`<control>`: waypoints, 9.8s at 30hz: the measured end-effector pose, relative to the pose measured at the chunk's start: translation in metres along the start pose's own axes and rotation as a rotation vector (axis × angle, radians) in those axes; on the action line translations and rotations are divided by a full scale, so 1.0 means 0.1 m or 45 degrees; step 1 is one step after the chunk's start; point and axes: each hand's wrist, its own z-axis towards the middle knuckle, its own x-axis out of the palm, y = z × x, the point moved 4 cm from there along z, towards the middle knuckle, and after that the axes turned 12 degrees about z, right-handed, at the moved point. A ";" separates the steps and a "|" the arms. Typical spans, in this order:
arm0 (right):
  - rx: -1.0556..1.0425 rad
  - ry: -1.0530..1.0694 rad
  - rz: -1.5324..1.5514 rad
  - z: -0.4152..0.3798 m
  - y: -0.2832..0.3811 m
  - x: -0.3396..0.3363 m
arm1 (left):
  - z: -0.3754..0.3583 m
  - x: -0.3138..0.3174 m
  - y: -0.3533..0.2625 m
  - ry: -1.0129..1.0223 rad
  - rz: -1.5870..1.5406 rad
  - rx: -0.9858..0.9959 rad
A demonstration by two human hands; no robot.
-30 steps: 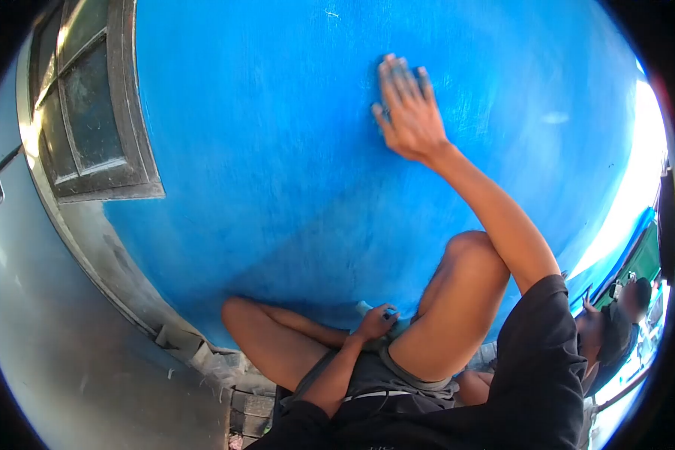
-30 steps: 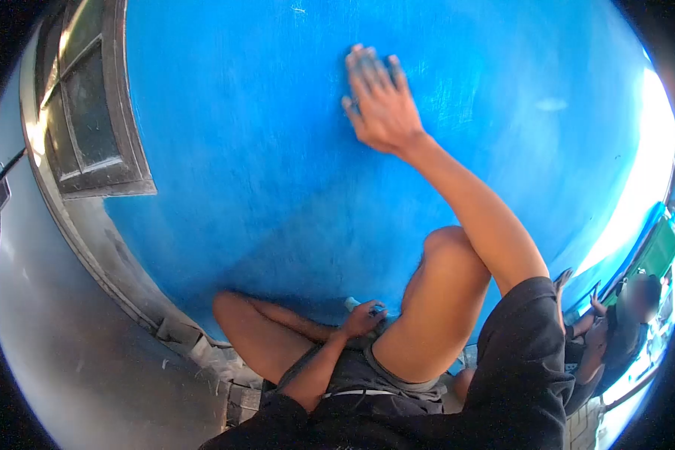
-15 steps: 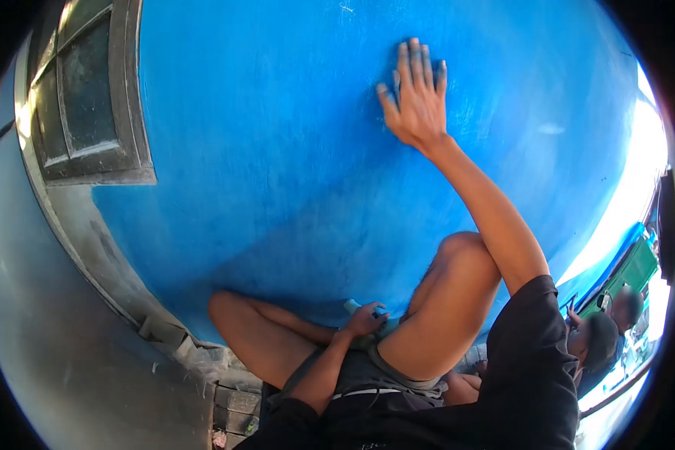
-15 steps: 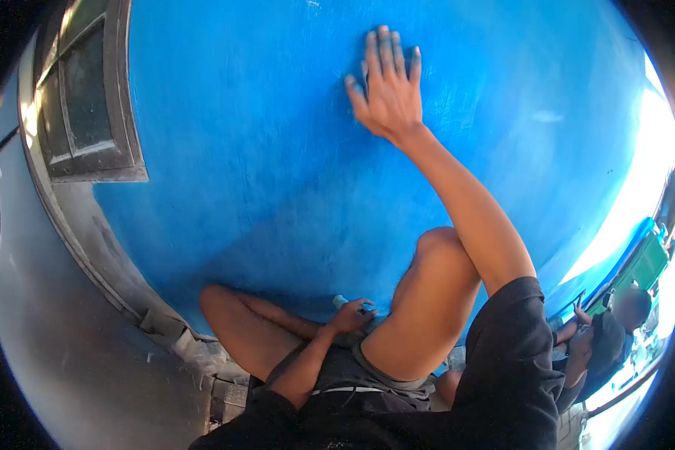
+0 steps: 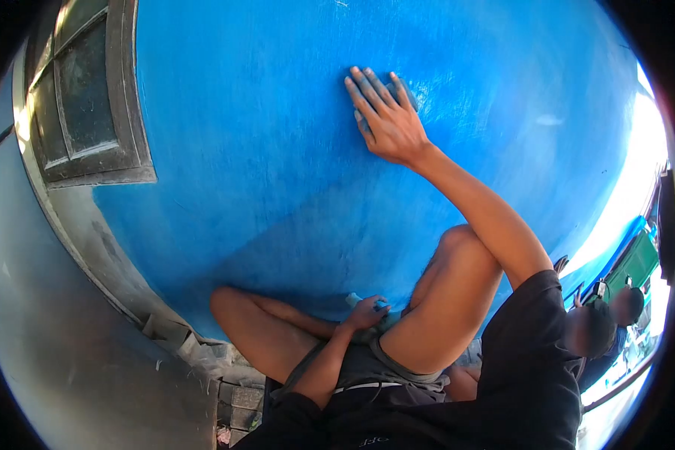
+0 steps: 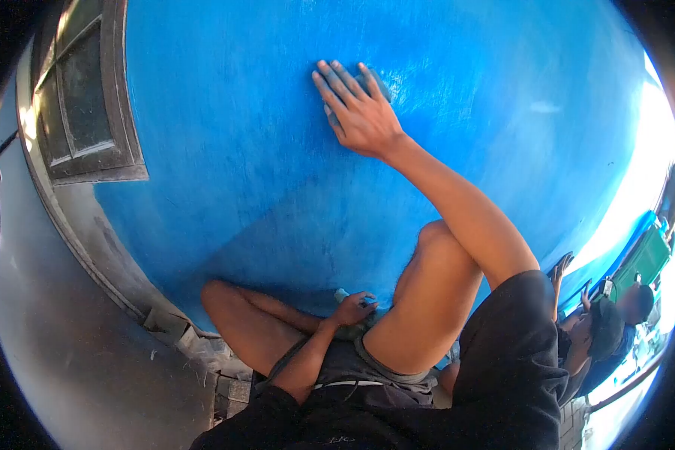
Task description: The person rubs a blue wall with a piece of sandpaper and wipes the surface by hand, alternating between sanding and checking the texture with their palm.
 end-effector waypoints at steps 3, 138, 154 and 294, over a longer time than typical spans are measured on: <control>-0.065 -0.001 0.041 0.03 -0.02 -0.02 | -0.01 0.02 -0.01 -0.012 0.036 -0.002; 0.030 -0.071 0.045 0.00 -0.26 -0.29 | -0.01 -0.20 -0.01 -0.164 -0.087 0.047; 0.240 -0.121 -0.040 -0.01 -0.44 -0.27 | 0.00 -0.15 0.07 -0.064 0.098 0.025; 0.184 -0.272 0.002 0.06 -0.37 -0.37 | 0.01 -2.43 -1.66 -1.567 1.045 -0.147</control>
